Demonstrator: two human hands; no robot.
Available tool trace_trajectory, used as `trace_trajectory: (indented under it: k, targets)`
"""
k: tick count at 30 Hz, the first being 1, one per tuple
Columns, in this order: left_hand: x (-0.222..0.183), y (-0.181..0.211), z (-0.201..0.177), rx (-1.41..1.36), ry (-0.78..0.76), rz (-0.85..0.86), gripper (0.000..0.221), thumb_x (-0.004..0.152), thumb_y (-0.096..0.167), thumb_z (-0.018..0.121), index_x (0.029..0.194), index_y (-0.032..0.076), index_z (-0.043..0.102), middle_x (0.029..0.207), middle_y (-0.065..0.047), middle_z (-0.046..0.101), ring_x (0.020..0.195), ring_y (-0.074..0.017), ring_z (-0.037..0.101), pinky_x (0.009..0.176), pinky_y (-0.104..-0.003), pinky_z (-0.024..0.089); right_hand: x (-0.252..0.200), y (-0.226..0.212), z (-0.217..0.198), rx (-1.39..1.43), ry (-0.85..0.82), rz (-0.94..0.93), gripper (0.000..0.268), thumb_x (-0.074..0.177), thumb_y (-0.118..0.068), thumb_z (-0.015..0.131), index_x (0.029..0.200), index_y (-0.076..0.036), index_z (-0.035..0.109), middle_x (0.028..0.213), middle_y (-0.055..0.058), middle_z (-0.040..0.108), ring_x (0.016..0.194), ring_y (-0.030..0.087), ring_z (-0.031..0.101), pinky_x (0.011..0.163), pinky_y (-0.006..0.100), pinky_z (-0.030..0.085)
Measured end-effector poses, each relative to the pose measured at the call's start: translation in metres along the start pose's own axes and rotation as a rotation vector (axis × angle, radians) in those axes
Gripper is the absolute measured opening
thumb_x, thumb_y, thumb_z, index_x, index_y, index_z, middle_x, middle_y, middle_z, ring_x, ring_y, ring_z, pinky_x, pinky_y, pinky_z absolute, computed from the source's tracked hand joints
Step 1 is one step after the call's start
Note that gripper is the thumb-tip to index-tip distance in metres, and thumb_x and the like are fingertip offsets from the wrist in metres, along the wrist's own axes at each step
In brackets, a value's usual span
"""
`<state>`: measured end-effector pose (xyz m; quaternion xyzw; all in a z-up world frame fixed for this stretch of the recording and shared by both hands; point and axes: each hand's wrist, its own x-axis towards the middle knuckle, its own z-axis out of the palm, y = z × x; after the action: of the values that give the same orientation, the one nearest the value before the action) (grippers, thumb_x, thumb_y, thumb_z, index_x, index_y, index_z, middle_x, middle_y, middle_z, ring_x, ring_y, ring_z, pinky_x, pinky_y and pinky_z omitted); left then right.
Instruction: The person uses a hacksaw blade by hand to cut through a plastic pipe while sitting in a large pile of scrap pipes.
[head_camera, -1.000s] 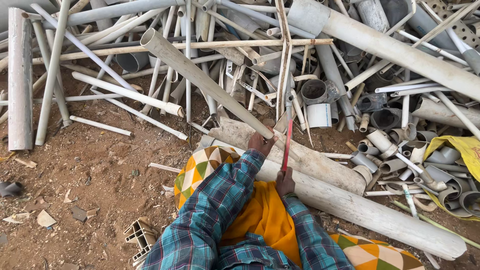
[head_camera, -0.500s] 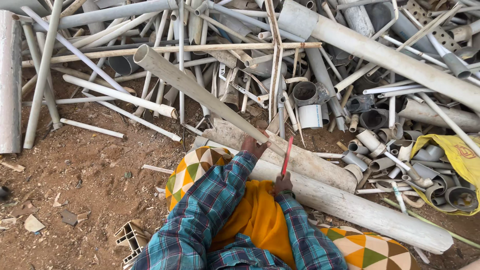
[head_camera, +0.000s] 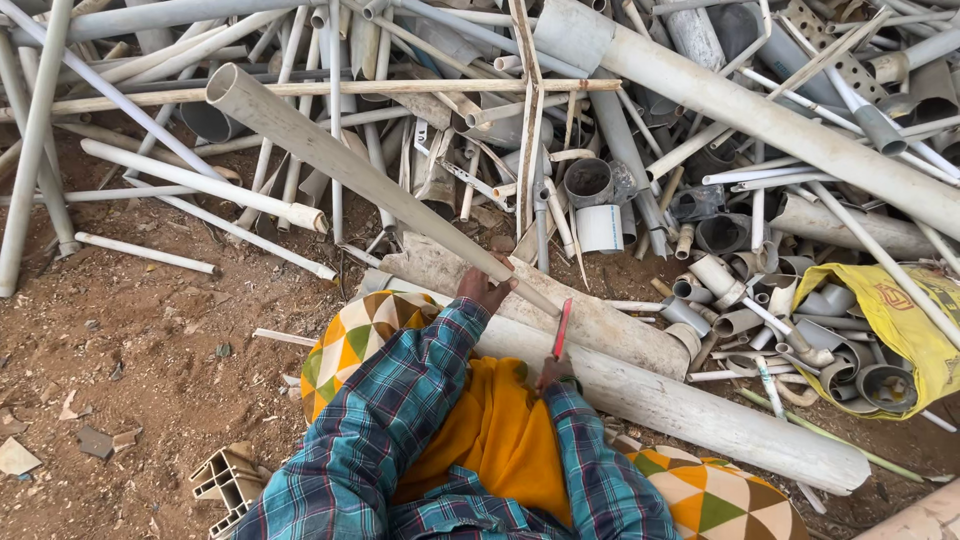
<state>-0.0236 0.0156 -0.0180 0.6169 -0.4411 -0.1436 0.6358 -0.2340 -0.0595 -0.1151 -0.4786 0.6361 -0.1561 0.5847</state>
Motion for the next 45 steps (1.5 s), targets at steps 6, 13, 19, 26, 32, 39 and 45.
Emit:
trace_trajectory:
  k: [6, 13, 19, 26, 32, 39, 45]
  targets:
    - [-0.001, 0.003, -0.002, 0.033, -0.083, 0.014, 0.03, 0.083, 0.016, 0.08, 0.108, 0.009, 0.064, 0.094, -0.01, 0.07, 0.085, -0.0243, 0.071, 0.071, -0.035, 0.058, -0.062, -0.036, 0.023, -0.094, -0.078, -0.465, 0.029, 0.103, -0.042, 0.046, 0.116, -0.016, 0.051, 0.06, 0.006, 0.052, 0.043, 0.019, 0.05, 0.038, 0.036, 0.044]
    - [0.003, -0.009, -0.001, -0.008, -0.021, -0.073, 0.028, 0.086, 0.016, 0.077, 0.109, 0.009, 0.063, 0.095, -0.008, 0.071, 0.087, -0.023, 0.071, 0.071, -0.035, 0.058, -0.025, -0.015, 0.004, -0.146, -0.004, -0.239, 0.029, 0.103, -0.039, 0.045, 0.118, -0.015, 0.05, 0.063, 0.012, 0.054, 0.041, 0.023, 0.053, 0.039, 0.041, 0.045]
    - [0.0, -0.006, -0.003, 0.045, 0.002, 0.028, 0.029, 0.083, 0.012, 0.084, 0.104, 0.008, 0.065, 0.093, -0.01, 0.07, 0.085, -0.0223, 0.069, 0.071, -0.036, 0.056, -0.014, -0.006, 0.02, -0.403, -0.021, -0.666, 0.028, 0.104, -0.037, 0.04, 0.123, -0.017, 0.048, 0.067, 0.019, 0.061, 0.045, 0.035, 0.063, 0.047, 0.047, 0.053]
    - [-0.001, 0.003, -0.005, -0.027, -0.026, -0.126, 0.028, 0.085, 0.014, 0.081, 0.107, 0.01, 0.063, 0.094, -0.006, 0.071, 0.088, -0.0186, 0.071, 0.072, -0.033, 0.058, -0.003, 0.014, 0.01, -0.283, 0.061, -0.329, 0.031, 0.104, -0.038, 0.045, 0.124, -0.015, 0.048, 0.067, 0.02, 0.064, 0.049, 0.033, 0.064, 0.048, 0.047, 0.052]
    - [-0.001, 0.009, -0.005, 0.026, -0.062, -0.073, 0.028, 0.083, 0.014, 0.082, 0.105, 0.009, 0.065, 0.096, -0.007, 0.07, 0.089, -0.0207, 0.071, 0.07, -0.035, 0.059, -0.036, -0.01, 0.017, -0.279, -0.026, -0.448, 0.032, 0.103, -0.039, 0.047, 0.124, -0.014, 0.048, 0.067, 0.021, 0.065, 0.049, 0.031, 0.064, 0.047, 0.046, 0.051]
    - [-0.001, 0.004, -0.005, 0.013, -0.043, -0.109, 0.028, 0.085, 0.014, 0.083, 0.105, 0.009, 0.064, 0.098, -0.007, 0.07, 0.091, -0.0191, 0.07, 0.07, -0.033, 0.058, -0.01, 0.005, 0.014, -0.286, 0.079, -0.509, 0.027, 0.105, -0.035, 0.048, 0.121, -0.013, 0.051, 0.071, 0.014, 0.064, 0.047, 0.024, 0.06, 0.043, 0.042, 0.048]
    - [-0.003, -0.003, 0.002, -0.025, -0.067, -0.125, 0.029, 0.082, 0.013, 0.082, 0.104, 0.008, 0.063, 0.098, -0.007, 0.067, 0.086, -0.0202, 0.068, 0.064, -0.034, 0.058, -0.039, -0.016, 0.013, -0.163, -0.056, -0.32, 0.032, 0.102, -0.042, 0.046, 0.119, -0.015, 0.049, 0.066, 0.013, 0.057, 0.042, 0.024, 0.054, 0.039, 0.041, 0.045]
